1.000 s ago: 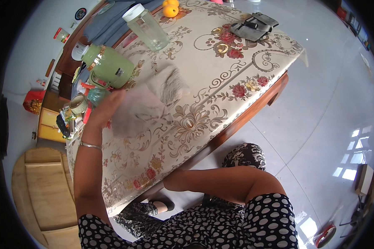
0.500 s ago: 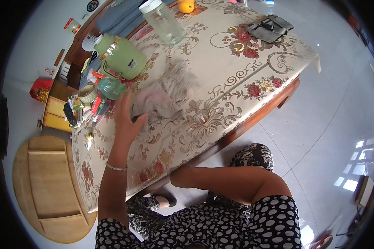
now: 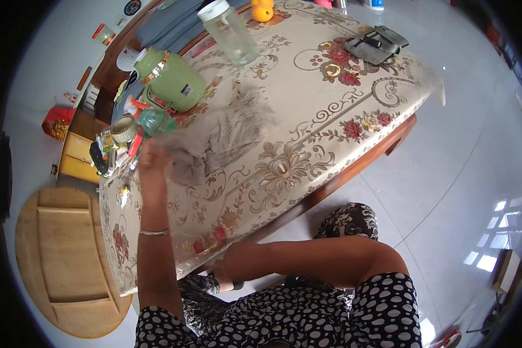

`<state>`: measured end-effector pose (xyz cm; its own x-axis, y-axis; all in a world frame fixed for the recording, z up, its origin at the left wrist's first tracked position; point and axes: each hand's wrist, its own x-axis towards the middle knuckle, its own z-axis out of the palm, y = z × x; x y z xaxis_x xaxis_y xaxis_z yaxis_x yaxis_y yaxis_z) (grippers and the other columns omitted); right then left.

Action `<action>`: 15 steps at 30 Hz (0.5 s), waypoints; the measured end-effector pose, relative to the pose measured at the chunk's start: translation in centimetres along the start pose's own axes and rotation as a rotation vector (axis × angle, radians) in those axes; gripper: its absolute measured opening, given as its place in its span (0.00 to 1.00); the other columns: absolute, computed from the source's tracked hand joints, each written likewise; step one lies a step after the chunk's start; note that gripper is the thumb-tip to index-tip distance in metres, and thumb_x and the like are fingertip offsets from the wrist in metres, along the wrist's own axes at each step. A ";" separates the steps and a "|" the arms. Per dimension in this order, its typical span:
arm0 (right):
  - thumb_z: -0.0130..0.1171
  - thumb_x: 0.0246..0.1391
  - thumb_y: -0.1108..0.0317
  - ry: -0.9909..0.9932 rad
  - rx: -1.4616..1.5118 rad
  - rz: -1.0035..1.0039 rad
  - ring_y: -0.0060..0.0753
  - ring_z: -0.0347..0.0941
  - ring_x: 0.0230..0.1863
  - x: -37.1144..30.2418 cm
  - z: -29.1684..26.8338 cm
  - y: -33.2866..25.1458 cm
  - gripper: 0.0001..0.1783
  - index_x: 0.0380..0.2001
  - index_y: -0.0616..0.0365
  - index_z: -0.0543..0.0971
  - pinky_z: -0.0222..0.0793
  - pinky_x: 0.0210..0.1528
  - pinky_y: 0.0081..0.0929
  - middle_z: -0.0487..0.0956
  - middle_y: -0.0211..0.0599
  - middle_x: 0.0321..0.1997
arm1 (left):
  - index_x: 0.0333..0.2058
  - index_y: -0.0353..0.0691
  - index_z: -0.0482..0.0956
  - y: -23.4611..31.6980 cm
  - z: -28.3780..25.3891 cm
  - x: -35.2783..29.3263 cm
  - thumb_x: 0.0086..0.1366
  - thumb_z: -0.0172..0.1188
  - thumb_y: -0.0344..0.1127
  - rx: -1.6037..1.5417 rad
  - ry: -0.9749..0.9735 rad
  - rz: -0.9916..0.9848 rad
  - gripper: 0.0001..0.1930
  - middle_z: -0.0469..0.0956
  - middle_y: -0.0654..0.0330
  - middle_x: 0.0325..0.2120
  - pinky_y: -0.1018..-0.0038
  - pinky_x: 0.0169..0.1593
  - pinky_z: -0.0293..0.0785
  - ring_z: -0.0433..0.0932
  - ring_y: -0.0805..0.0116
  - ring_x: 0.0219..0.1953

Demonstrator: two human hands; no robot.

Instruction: The person wipes a floral-patterned tablecloth with a cloth, moving items like a green thermos, a glass jar, and oranges to reach different areas. They fold the cloth and continue wiping the surface systematically.

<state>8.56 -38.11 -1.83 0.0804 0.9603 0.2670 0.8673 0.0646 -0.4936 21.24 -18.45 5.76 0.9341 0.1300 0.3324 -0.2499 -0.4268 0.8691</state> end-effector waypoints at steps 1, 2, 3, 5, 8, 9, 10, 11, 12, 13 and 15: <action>0.53 0.50 0.69 0.162 -0.014 -0.084 0.38 0.78 0.30 -0.7 -0.8 -0.4 0.12 0.39 0.59 0.75 0.74 0.27 0.37 0.77 0.36 0.36 | 0.47 0.42 0.72 -0.2 -1.5 0.2 0.69 0.46 0.30 -0.132 0.021 -0.020 0.10 0.75 0.62 0.42 0.71 0.45 0.71 0.74 0.71 0.44; 0.53 0.50 0.69 0.324 -0.026 -0.169 0.37 0.77 0.30 -1.1 -1.4 -0.4 0.10 0.37 0.57 0.75 0.74 0.26 0.36 0.77 0.34 0.38 | 0.51 0.42 0.70 -0.3 -2.9 0.2 0.70 0.46 0.30 -0.263 0.041 -0.040 0.12 0.74 0.61 0.46 0.69 0.50 0.70 0.74 0.69 0.47; 0.56 0.46 0.65 0.552 -0.107 -0.184 0.35 0.75 0.26 -1.1 -1.5 0.4 0.13 0.37 0.55 0.76 0.73 0.25 0.36 0.74 0.32 0.30 | 0.54 0.42 0.67 -0.2 -4.1 -0.2 0.70 0.46 0.30 -0.388 0.064 -0.061 0.15 0.74 0.60 0.50 0.67 0.54 0.70 0.74 0.67 0.50; 0.57 0.46 0.69 0.628 -0.413 0.079 0.39 0.74 0.44 -1.9 -3.5 2.9 0.29 0.55 0.57 0.69 0.73 0.43 0.34 0.74 0.40 0.47 | 0.55 0.41 0.66 0.4 -6.2 -1.5 0.70 0.45 0.30 -0.519 0.114 -0.087 0.15 0.73 0.60 0.50 0.67 0.56 0.69 0.73 0.67 0.51; 0.64 0.43 0.66 0.754 -0.672 0.538 0.46 0.63 0.60 -2.7 -8.5 6.3 0.36 0.59 0.52 0.67 0.64 0.57 0.39 0.63 0.43 0.63 | 0.55 0.41 0.66 0.3 -8.2 -3.4 0.71 0.43 0.29 -0.654 0.109 -0.104 0.15 0.73 0.59 0.50 0.66 0.56 0.69 0.73 0.67 0.52; 0.65 0.43 0.65 0.760 -0.654 0.608 0.46 0.63 0.60 -2.9 -8.8 7.0 0.37 0.59 0.50 0.66 0.63 0.57 0.39 0.63 0.42 0.63 | 0.54 0.40 0.67 0.3 -8.8 -3.9 0.71 0.42 0.29 -0.692 0.094 -0.104 0.15 0.73 0.59 0.50 0.66 0.56 0.70 0.73 0.67 0.52; 0.66 0.42 0.64 0.761 -0.637 0.680 0.47 0.63 0.60 -3.0 -8.6 8.1 0.38 0.60 0.49 0.66 0.62 0.58 0.39 0.62 0.41 0.63 | 0.52 0.41 0.67 0.8 -8.6 -4.4 0.70 0.43 0.29 -0.707 0.138 -0.121 0.13 0.73 0.59 0.48 0.69 0.52 0.70 0.74 0.68 0.49; 0.67 0.42 0.63 0.763 -0.621 0.752 0.48 0.63 0.59 -3.2 -8.4 8.8 0.39 0.60 0.48 0.66 0.62 0.58 0.39 0.62 0.40 0.63 | 0.49 0.41 0.68 1.5 -8.2 -5.0 0.70 0.44 0.29 -0.722 0.183 -0.138 0.11 0.74 0.60 0.45 0.71 0.48 0.71 0.74 0.69 0.46; 0.68 0.40 0.63 0.746 -0.555 0.733 0.48 0.63 0.59 -3.1 -8.5 8.5 0.40 0.60 0.48 0.66 0.61 0.58 0.39 0.63 0.40 0.62 | 0.47 0.42 0.69 1.9 -8.3 -6.0 0.69 0.45 0.29 -0.733 0.233 -0.163 0.09 0.74 0.61 0.43 0.74 0.44 0.72 0.75 0.70 0.42; 0.69 0.39 0.63 0.727 -0.489 0.715 0.48 0.64 0.59 -2.9 -8.7 8.0 0.42 0.61 0.47 0.65 0.61 0.59 0.39 0.64 0.41 0.61 | 0.47 0.41 0.69 1.9 -9.3 -6.7 0.69 0.46 0.28 -0.726 0.160 -0.127 0.10 0.74 0.60 0.42 0.75 0.44 0.71 0.75 0.71 0.41; 0.71 0.37 0.62 0.660 -0.360 0.675 0.48 0.64 0.59 -2.8 -8.9 7.5 0.44 0.60 0.47 0.66 0.61 0.59 0.39 0.66 0.42 0.59 | 0.47 0.40 0.69 1.8 -11.3 -8.3 0.67 0.46 0.27 -0.709 0.015 -0.053 0.10 0.74 0.60 0.40 0.76 0.43 0.71 0.74 0.71 0.40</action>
<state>19.18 -42.70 1.13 0.7703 0.4164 0.4829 0.6279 -0.6274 -0.4605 10.12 -10.24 8.71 0.9473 0.1488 0.2836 -0.3145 0.2654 0.9114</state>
